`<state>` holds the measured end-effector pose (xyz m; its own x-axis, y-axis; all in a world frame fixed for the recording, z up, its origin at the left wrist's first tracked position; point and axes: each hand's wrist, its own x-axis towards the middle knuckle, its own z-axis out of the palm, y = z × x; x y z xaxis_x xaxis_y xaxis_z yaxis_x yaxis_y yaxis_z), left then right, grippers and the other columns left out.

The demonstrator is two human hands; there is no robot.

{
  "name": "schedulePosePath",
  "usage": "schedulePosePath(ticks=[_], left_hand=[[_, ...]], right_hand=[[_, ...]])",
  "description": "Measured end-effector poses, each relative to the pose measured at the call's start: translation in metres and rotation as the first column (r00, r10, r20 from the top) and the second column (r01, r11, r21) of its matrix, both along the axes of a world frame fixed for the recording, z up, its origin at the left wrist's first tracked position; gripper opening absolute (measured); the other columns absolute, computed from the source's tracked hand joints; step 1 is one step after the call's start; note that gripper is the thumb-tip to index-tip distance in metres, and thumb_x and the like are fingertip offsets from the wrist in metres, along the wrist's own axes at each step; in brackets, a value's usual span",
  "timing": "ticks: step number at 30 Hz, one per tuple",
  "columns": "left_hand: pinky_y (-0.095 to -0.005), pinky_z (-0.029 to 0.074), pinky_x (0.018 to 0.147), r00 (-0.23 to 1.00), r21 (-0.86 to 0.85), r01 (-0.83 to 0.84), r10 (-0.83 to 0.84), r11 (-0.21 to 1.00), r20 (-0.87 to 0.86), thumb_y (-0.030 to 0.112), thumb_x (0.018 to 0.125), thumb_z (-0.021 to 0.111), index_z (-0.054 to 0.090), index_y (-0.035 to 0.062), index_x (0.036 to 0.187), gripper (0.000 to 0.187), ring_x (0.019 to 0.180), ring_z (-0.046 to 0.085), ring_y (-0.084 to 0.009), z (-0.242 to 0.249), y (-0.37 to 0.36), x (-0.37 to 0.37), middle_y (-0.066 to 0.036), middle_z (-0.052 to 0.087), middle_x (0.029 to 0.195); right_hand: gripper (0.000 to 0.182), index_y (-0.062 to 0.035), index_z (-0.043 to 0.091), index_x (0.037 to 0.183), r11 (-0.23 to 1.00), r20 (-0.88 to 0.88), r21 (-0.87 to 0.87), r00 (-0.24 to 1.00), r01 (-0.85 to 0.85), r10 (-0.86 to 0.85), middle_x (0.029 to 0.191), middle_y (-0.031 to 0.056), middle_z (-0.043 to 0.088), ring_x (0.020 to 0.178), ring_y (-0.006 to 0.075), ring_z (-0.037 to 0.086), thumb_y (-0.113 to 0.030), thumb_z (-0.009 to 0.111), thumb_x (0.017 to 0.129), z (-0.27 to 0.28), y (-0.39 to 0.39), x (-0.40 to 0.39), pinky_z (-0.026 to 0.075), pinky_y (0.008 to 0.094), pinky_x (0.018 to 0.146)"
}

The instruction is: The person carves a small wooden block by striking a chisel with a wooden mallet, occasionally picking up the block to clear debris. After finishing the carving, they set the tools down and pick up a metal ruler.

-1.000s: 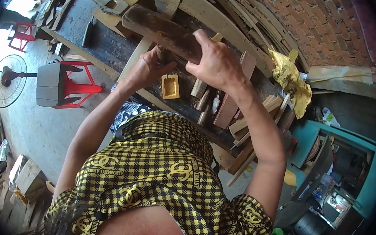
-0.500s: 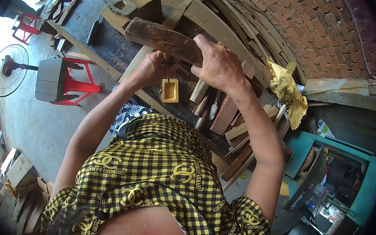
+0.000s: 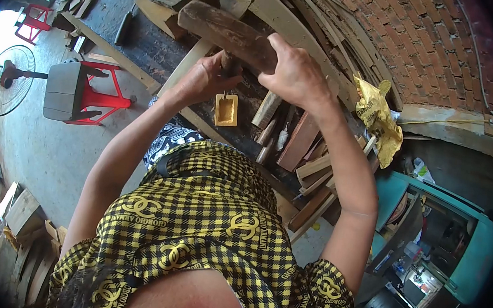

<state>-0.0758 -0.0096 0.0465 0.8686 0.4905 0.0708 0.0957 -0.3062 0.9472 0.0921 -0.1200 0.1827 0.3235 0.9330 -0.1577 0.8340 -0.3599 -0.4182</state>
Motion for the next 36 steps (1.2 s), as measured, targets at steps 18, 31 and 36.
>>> schedulePosePath(ticks=[18, 31, 36], left_hand=[[-0.0358, 0.053, 0.076, 0.998, 0.009, -0.056, 0.056, 0.998, -0.011, 0.025, 0.088, 0.074, 0.06, 0.0048, 0.104, 0.029, 0.084, 0.068, -0.0169, 0.005, 0.014, -0.006, -0.01, 0.07, 0.089], [-0.0428, 0.052, 0.079, 0.999, 0.046, 0.002, -0.003, 0.999, 0.032, 0.026, 0.083, 0.075, 0.055, 0.0061, 0.123, 0.048, 0.092, 0.066, -0.0384, 0.002, 0.009, 0.002, -0.02, 0.069, 0.096], [-0.0386, 0.054, 0.081, 0.998, 0.097, -0.009, 0.015, 0.995, -0.062, 0.026, 0.086, 0.075, 0.058, 0.0041, 0.109, 0.036, 0.089, 0.07, -0.0267, 0.008, 0.008, -0.001, -0.014, 0.071, 0.095]], right_hand=[[0.046, -0.0053, 0.05, 0.11, 0.975, 0.122, 0.172, 0.985, -0.142, 0.122, 0.073, 0.0186, 0.065, 0.073, 0.0397, 0.069, -0.018, 0.076, 0.075, -0.011, -0.006, 0.003, 0.057, 0.0494, 0.068], [0.041, -0.0037, 0.052, 0.109, 0.975, 0.166, 0.074, 0.967, -0.21, 0.195, 0.073, 0.0195, 0.066, 0.073, 0.0348, 0.07, -0.012, 0.07, 0.074, 0.002, 0.021, 0.009, 0.057, 0.0472, 0.067], [0.04, -0.0067, 0.053, 0.109, 0.95, 0.221, 0.25, 0.967, -0.186, 0.131, 0.074, 0.0167, 0.067, 0.073, 0.0333, 0.071, -0.015, 0.072, 0.075, 0.028, 0.018, 0.011, 0.059, 0.0457, 0.07]])
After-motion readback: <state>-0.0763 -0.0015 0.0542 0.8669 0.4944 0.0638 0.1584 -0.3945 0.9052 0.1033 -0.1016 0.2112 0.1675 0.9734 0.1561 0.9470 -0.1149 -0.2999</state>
